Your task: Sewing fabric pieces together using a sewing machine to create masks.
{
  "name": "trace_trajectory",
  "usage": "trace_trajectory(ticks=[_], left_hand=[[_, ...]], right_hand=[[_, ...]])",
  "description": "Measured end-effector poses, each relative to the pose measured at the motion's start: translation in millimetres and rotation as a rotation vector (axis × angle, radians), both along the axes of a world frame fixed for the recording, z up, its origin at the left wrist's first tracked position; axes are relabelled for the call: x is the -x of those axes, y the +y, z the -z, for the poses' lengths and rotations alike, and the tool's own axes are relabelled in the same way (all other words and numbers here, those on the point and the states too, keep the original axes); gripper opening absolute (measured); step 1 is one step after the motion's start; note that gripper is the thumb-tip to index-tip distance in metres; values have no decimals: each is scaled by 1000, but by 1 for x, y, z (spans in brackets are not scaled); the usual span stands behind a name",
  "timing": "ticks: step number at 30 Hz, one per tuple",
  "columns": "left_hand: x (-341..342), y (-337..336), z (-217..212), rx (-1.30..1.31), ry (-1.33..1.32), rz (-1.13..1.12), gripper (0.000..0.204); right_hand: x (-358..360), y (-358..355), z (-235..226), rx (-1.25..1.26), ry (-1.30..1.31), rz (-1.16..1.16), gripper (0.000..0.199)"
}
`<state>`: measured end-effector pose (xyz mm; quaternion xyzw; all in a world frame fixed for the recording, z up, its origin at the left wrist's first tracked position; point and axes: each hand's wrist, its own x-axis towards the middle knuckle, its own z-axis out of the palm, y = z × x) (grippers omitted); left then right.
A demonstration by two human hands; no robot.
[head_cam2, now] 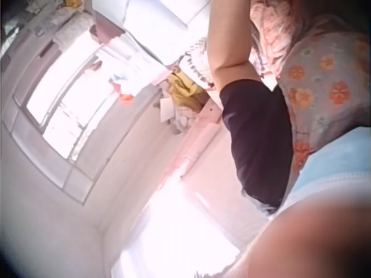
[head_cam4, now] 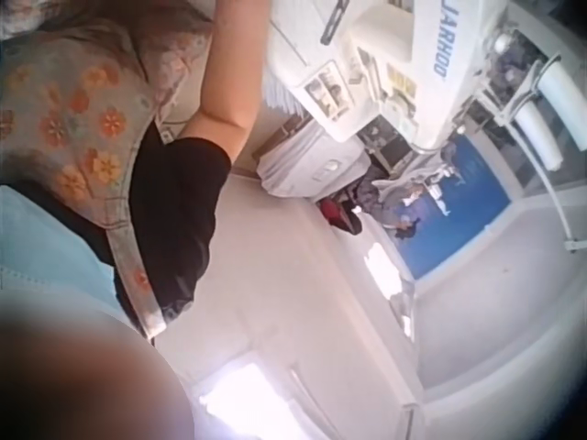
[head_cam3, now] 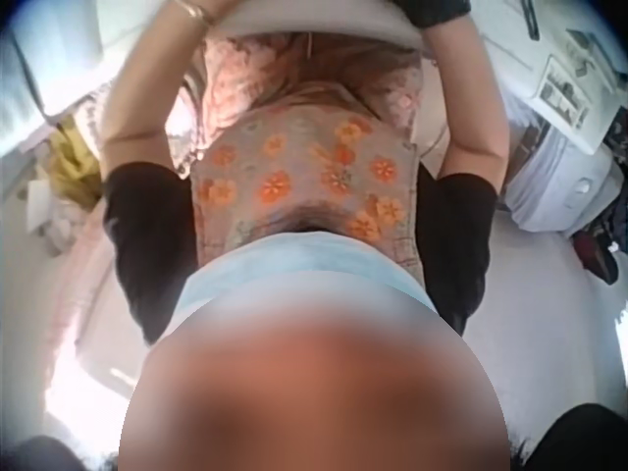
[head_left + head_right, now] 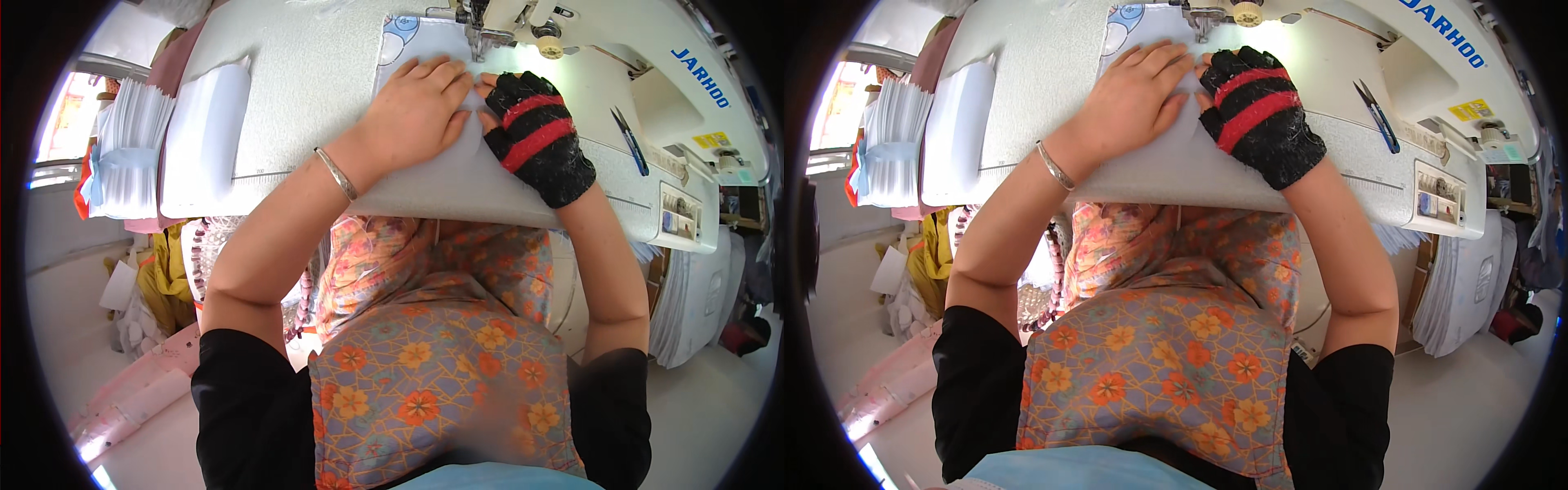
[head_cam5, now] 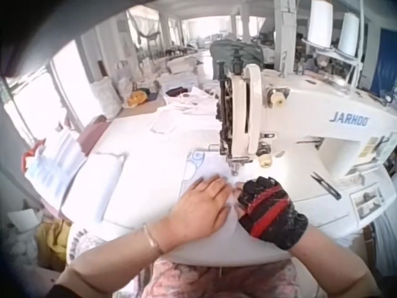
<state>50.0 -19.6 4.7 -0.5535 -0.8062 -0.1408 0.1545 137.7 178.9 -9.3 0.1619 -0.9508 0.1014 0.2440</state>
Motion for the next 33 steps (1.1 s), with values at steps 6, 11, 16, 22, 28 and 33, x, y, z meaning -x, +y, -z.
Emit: trace_trajectory(ticks=[6,11,16,22,28,33], left_hand=[[15,3,0,-52,-36,110,38],[28,3,0,-41,-30,130,36],[39,2,2,-52,-11,182,36],[47,3,3,-34,-13,155,34],[44,3,1,-8,-16,92,35],[34,4,-4,6,24,13,36]], right_hand=[[-2,-2,-3,11,-7,1,31],[-2,-6,-6,-5,13,-4,34],[-3,-8,-10,-26,-9,-15,38],[-1,-12,-13,-44,-71,51,41],[0,-13,-11,-56,-66,41,46],[1,-11,-9,-95,-29,44,45]])
